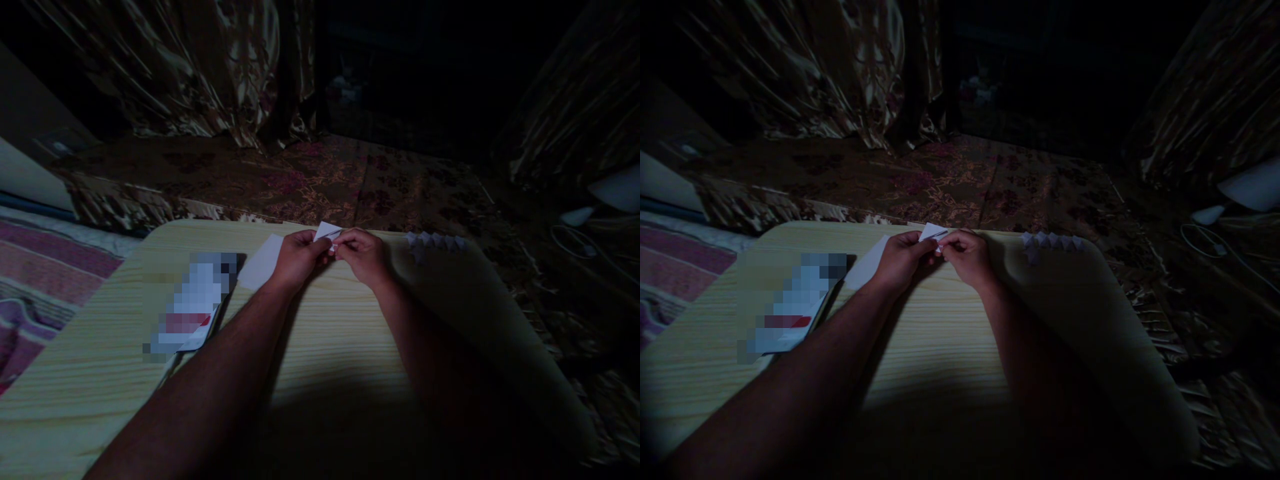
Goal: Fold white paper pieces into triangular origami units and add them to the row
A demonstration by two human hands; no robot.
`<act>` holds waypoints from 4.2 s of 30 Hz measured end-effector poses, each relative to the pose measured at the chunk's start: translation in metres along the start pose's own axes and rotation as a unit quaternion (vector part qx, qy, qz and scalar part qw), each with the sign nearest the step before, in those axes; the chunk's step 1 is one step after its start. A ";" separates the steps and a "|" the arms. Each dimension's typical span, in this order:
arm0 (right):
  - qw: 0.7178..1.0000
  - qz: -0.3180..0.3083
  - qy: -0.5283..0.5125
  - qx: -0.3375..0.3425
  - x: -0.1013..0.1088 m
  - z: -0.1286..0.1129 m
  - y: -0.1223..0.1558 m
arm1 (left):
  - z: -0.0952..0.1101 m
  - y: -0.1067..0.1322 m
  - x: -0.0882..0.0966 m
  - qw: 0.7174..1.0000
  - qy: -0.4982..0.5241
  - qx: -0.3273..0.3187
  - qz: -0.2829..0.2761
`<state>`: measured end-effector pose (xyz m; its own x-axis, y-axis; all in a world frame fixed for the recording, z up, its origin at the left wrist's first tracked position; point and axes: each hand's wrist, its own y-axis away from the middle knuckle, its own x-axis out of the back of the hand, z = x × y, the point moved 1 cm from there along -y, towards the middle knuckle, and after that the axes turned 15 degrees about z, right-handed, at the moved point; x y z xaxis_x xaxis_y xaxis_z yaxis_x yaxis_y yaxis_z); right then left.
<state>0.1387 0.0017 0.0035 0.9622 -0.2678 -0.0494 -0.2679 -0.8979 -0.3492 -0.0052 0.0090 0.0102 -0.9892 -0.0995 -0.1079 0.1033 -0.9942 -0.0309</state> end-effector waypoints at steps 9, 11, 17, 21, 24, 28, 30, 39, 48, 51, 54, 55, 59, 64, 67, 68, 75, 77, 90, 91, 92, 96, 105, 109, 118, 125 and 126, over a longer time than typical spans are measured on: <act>0.998 -0.005 -0.032 -0.055 0.001 -0.005 0.001 | -0.004 -0.001 0.000 1.000 0.001 -0.010 0.009; 0.995 -0.001 -0.031 -0.091 0.002 -0.005 -0.001 | -0.004 -0.001 -0.001 1.000 0.000 -0.014 0.008; 0.992 -0.001 -0.015 -0.127 0.002 -0.003 -0.005 | -0.001 0.000 -0.002 1.000 -0.014 -0.018 -0.006; 0.992 -0.003 -0.015 -0.125 0.002 -0.002 -0.005 | -0.001 0.000 -0.002 0.999 -0.030 -0.021 -0.015; 0.992 -0.003 -0.015 -0.124 0.001 -0.002 -0.005 | -0.001 0.000 -0.002 0.999 -0.033 -0.018 -0.014; 0.993 -0.001 -0.018 -0.115 0.002 -0.001 -0.005 | 0.000 0.001 -0.002 0.999 -0.044 -0.021 -0.015; 0.994 0.000 -0.022 -0.108 0.002 0.000 -0.005 | 0.000 0.002 -0.003 0.999 -0.045 -0.023 -0.013; 0.995 0.012 -0.019 -0.102 0.001 -0.001 -0.005 | -0.001 0.001 -0.002 0.999 -0.045 -0.025 -0.011; 0.994 0.018 -0.022 -0.104 0.000 0.002 -0.005 | -0.004 0.000 -0.001 0.998 -0.056 -0.031 -0.016; 0.994 0.022 -0.023 -0.101 0.000 0.001 -0.005 | -0.003 0.000 -0.002 0.999 -0.034 -0.017 -0.014; 0.995 0.030 -0.015 -0.099 0.000 -0.001 -0.005 | -0.002 0.001 -0.003 1.000 -0.004 0.002 -0.018; 0.994 0.033 -0.011 -0.100 0.001 -0.002 -0.004 | -0.002 0.001 -0.003 1.000 0.004 0.004 -0.019; 0.994 0.037 0.000 -0.105 0.001 -0.004 -0.004 | -0.003 0.001 -0.003 1.000 0.018 0.002 -0.012; 0.995 0.032 0.006 -0.095 0.001 -0.002 -0.004 | -0.005 0.000 -0.003 1.000 0.011 0.000 -0.008; 0.995 0.030 0.008 -0.095 0.001 -0.002 -0.004 | -0.005 -0.001 -0.003 1.000 0.014 0.003 -0.008; 0.995 0.030 0.008 -0.097 0.001 -0.002 -0.004 | -0.006 -0.001 -0.003 1.000 0.015 0.003 -0.009; 0.995 0.030 0.006 -0.097 0.001 -0.003 -0.004 | -0.004 0.000 -0.003 1.000 0.012 -0.007 -0.008; 0.995 0.028 0.009 -0.095 0.001 -0.002 -0.004 | -0.003 0.000 -0.003 1.000 0.012 -0.015 -0.002; 0.991 -0.005 -0.053 -0.126 0.004 0.000 -0.007 | -0.004 -0.001 -0.004 1.000 0.014 -0.021 0.006; 0.990 -0.007 -0.055 -0.131 0.005 0.000 -0.007 | -0.004 -0.001 -0.004 1.000 0.016 -0.021 0.007; 0.989 -0.007 -0.055 -0.136 0.005 -0.001 -0.007 | -0.004 -0.001 -0.004 1.000 0.018 -0.020 0.007; 0.989 -0.007 -0.059 -0.135 0.006 -0.001 -0.007 | -0.004 -0.001 -0.004 1.000 0.022 -0.012 0.005; 0.993 0.005 -0.032 -0.113 0.002 0.002 -0.007 | -0.003 0.001 -0.005 1.000 0.009 -0.021 0.008; 0.994 0.013 -0.031 -0.103 0.000 0.003 -0.008 | -0.006 0.000 -0.005 0.999 0.006 -0.034 0.004; 0.994 -0.003 -0.011 -0.108 0.001 0.001 -0.007 | -0.006 0.000 -0.005 0.999 -0.010 -0.046 0.000; 0.994 -0.012 -0.029 -0.102 0.001 0.001 -0.008 | -0.005 0.002 -0.006 0.999 -0.011 -0.049 -0.005; 0.994 -0.011 -0.037 -0.098 0.001 0.003 -0.009 | -0.005 0.003 -0.006 0.999 -0.013 -0.052 -0.005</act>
<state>0.1424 0.0102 0.0042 0.9671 -0.2268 -0.1151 -0.2436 -0.9562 -0.1625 0.0012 0.0071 0.0058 -0.9924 -0.0916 -0.0821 0.1022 -0.9855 -0.1356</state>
